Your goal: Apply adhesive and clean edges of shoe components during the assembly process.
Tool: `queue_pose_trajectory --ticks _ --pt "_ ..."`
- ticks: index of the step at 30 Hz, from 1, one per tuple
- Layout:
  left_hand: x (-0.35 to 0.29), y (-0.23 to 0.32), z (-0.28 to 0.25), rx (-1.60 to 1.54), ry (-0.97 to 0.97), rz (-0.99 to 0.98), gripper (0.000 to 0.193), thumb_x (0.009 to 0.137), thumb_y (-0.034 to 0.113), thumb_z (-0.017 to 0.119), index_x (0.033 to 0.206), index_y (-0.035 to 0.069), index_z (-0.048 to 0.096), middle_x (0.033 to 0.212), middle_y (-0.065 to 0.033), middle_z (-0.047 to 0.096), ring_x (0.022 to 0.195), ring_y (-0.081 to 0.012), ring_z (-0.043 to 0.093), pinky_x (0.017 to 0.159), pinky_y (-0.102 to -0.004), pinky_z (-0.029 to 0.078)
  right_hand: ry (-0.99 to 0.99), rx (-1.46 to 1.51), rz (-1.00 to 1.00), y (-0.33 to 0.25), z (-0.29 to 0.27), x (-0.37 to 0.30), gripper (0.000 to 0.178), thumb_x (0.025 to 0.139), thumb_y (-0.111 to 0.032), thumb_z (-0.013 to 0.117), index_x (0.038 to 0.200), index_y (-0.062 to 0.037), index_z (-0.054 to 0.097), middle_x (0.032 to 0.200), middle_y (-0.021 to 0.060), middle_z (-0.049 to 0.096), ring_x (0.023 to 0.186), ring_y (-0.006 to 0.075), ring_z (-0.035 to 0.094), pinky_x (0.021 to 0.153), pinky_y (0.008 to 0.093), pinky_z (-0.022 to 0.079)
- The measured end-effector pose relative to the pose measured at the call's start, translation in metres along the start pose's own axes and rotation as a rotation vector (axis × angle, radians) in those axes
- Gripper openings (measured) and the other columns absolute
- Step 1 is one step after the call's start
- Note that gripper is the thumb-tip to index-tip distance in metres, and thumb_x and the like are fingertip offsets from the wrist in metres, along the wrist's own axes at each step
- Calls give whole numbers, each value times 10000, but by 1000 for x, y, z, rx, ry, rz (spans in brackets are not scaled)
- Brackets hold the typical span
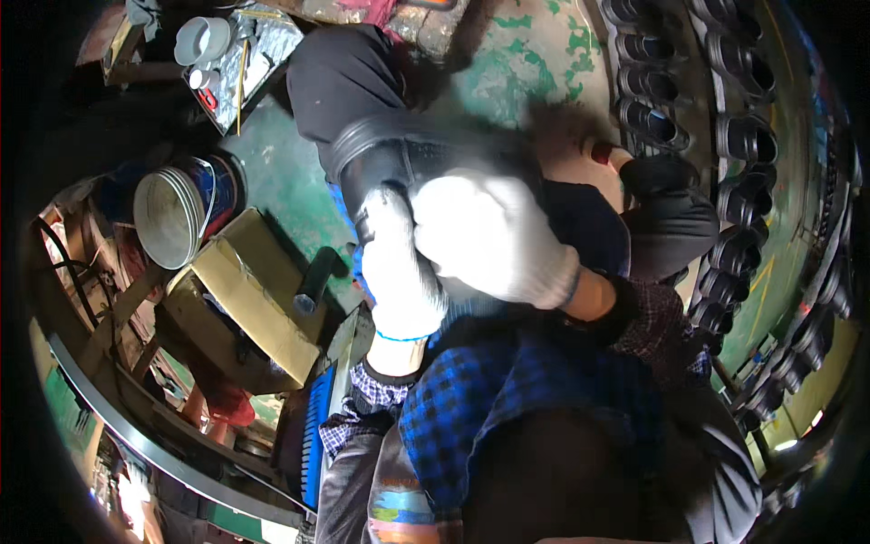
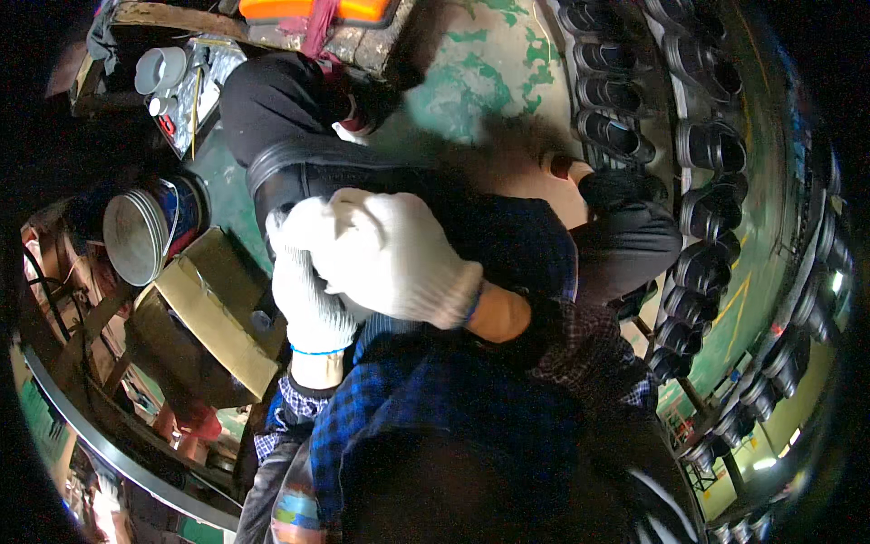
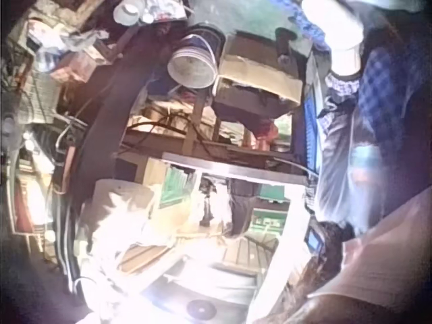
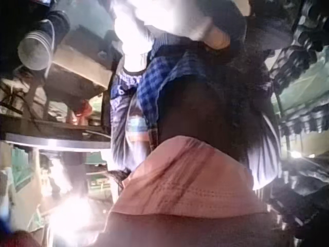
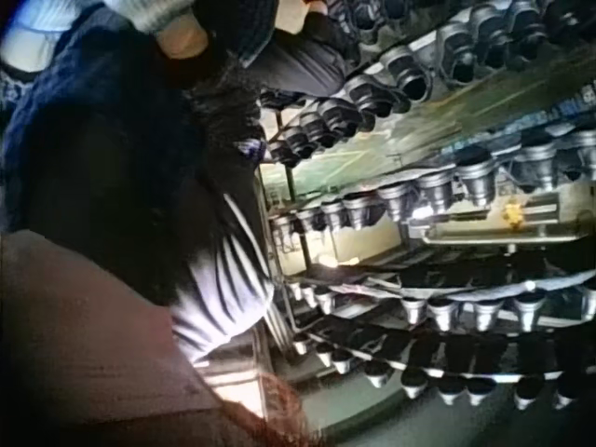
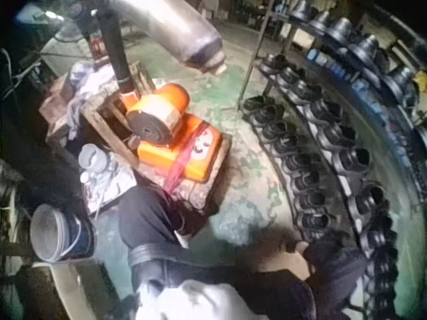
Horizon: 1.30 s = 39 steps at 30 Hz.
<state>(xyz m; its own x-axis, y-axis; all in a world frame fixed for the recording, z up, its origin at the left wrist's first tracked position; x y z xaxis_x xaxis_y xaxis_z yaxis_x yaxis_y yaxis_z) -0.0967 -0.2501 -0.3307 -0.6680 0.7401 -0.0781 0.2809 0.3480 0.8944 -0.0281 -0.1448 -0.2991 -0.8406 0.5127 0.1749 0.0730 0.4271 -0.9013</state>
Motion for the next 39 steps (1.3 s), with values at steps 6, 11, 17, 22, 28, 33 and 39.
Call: queue_pose_trajectory --ticks 6,11,17,22,28,33,39 --pt "-4 -18 1 -362 61 -176 412 872 186 523 1231 -6 458 1117 -154 559 981 -273 542 872 -362 421 154 97 228 35 -29 18 154 800 -130 631 866 -26 538 709 76 565 618 198 597 600 319 507" --pt "-4 -28 9 -753 65 -316 385 895 255 501 1202 23 483 1077 -115 577 938 -233 554 827 -348 436 235 37 -32 15 -11 41 234 762 -198 672 905 -39 576 763 103 577 656 262 601 582 346 491" --pt "-7 -40 21 -1318 67 -535 373 922 337 475 1166 58 513 1029 -69 598 886 -184 568 773 -331 453 -99 -124 35 8 8 26 149 747 -88 636 879 -30 599 899 88 614 766 222 588 668 308 492" --pt "-8 -39 21 -1502 37 -540 381 945 406 453 1137 88 539 990 -30 616 843 -144 580 728 -317 468 -263 -221 31 26 21 -9 154 751 -73 651 885 -19 599 883 92 620 770 203 601 693 294 492" --pt "-4 -41 3 -1414 332 -587 268 899 119 505 1130 -16 495 942 -126 599 815 -202 593 735 -332 504 16 924 620 42 -7 7 152 766 18 638 789 -53 506 815 -10 515 779 88 497 740 249 435" --pt "-3 -43 -8 -1152 270 -409 366 823 37 546 1174 -42 479 896 -157 605 746 -256 598 693 -342 497 -53 770 601 34 -6 31 97 805 7 610 871 -41 559 829 -10 508 801 91 488 785 242 420" --pt "-26 -16 -39 162 293 59 471 757 -45 587 1212 -61 467 837 -169 604 653 -280 587 645 -342 488 -259 616 591 21 3 88 209 826 -140 585 995 -19 602 881 67 609 729 155 563 677 253 447"
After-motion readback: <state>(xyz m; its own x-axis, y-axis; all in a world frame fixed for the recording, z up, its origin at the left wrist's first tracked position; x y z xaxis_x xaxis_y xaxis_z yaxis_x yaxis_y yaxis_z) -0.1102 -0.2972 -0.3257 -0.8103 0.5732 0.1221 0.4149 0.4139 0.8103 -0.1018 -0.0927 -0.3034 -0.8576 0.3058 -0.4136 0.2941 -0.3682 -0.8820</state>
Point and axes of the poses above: each hand's wrist, its own x-axis towards the middle knuckle, its own z-axis out of the palm, y = z × x, the point moved 6 cm from there along x, towards the middle knuckle
